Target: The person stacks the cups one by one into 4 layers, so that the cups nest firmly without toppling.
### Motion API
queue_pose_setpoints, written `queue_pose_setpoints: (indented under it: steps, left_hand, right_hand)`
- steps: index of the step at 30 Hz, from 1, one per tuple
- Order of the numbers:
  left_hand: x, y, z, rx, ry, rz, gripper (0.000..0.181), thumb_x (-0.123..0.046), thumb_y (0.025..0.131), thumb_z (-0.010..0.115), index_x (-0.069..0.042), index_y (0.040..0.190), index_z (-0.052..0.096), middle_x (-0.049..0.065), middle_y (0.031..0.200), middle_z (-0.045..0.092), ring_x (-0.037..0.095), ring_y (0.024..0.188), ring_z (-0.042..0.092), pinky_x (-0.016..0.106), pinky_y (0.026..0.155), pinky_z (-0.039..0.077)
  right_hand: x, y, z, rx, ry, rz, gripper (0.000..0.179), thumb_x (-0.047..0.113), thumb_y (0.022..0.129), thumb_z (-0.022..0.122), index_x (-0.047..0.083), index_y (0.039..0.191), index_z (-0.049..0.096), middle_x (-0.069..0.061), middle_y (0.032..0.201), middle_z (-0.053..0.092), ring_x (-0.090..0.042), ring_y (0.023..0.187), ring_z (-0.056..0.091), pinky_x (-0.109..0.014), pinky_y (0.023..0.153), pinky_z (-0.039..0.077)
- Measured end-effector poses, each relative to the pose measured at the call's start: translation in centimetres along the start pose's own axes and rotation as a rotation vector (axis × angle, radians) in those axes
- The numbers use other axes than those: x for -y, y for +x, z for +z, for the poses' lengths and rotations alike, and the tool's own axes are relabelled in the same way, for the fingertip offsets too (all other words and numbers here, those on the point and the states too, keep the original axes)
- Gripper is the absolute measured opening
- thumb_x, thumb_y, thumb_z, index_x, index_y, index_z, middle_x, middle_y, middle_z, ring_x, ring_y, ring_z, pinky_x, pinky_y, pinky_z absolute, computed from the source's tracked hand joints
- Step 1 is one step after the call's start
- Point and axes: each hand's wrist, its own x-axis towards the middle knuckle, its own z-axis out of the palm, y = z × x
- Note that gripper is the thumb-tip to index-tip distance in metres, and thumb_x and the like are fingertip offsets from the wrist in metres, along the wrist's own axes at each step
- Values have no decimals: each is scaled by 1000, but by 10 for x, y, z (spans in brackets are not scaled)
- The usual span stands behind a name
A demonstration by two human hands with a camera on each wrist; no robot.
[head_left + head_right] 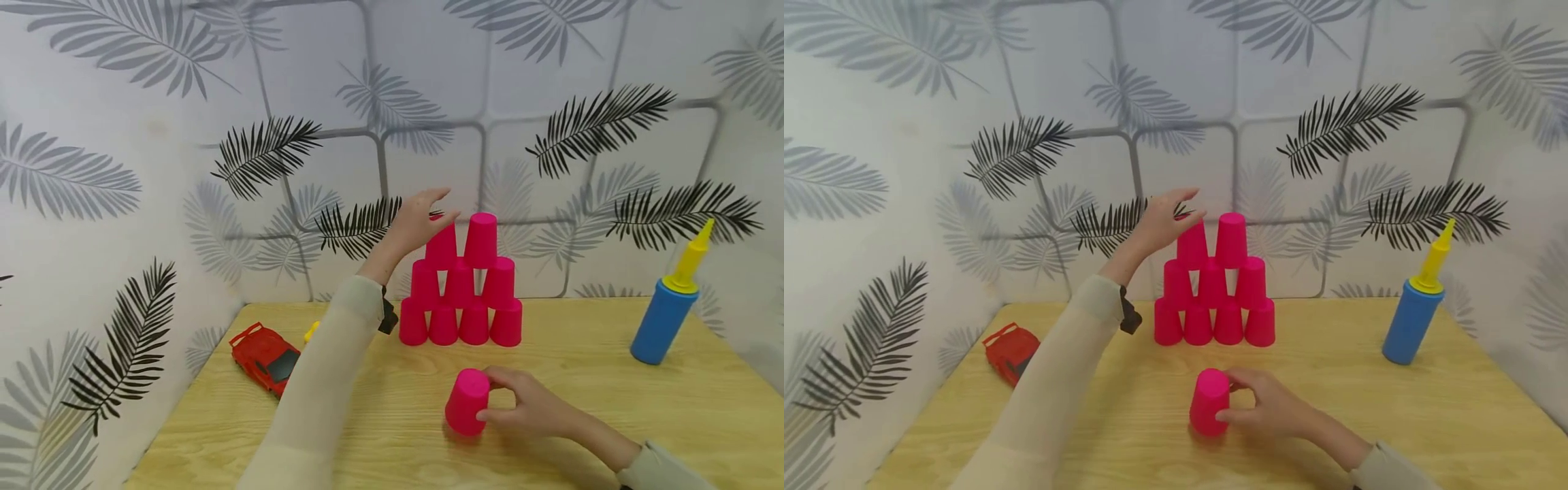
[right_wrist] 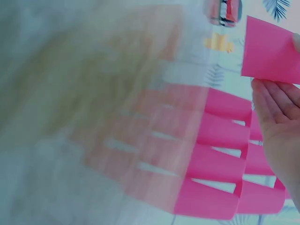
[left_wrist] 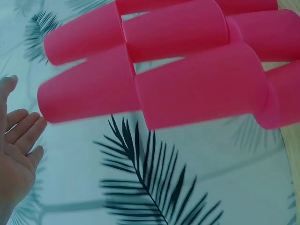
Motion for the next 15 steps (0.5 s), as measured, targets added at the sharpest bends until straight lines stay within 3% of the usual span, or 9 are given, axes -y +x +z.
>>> queue_pose_setpoints:
  steps: [3, 7, 11, 15]
  left_hand:
    - [19, -15, -7, -89, -100, -38, 58, -33, 97, 60, -8, 147, 44, 9, 148, 50, 22, 139, 46, 38, 117, 39]
    - [39, -40, -10, -147, -223, -113, 60, -35, 96, 62, -10, 147, 44, 8, 148, 51, 21, 139, 46, 41, 117, 38]
    - [56, -63, -2, -149, -320, -172, 64, -36, 93, 65, -10, 147, 43, 7, 149, 50, 22, 139, 46, 45, 116, 39]
    - [71, -82, 12, -132, -361, -205, 68, -35, 91, 68, -10, 148, 41, 7, 150, 48, 23, 140, 45, 44, 115, 40]
  right_hand:
    - [-1, 0, -5, -109, -34, -29, 42, 20, 84, 78, 12, 122, 61, 2, 110, 70, 0, 100, 65, -31, 84, 60]
    - [-3, 4, -12, -254, -47, -91, 51, 5, 77, 80, 5, 124, 59, 3, 111, 69, 4, 100, 63, -19, 85, 57]
    - [-2, 12, -20, -387, 7, -157, 53, -11, 72, 77, -4, 121, 58, 13, 111, 65, 5, 99, 61, -9, 85, 52]
    - [3, 25, -31, -499, 75, -186, 56, -21, 71, 70, -7, 123, 56, 21, 114, 62, 6, 97, 60, -6, 85, 51]
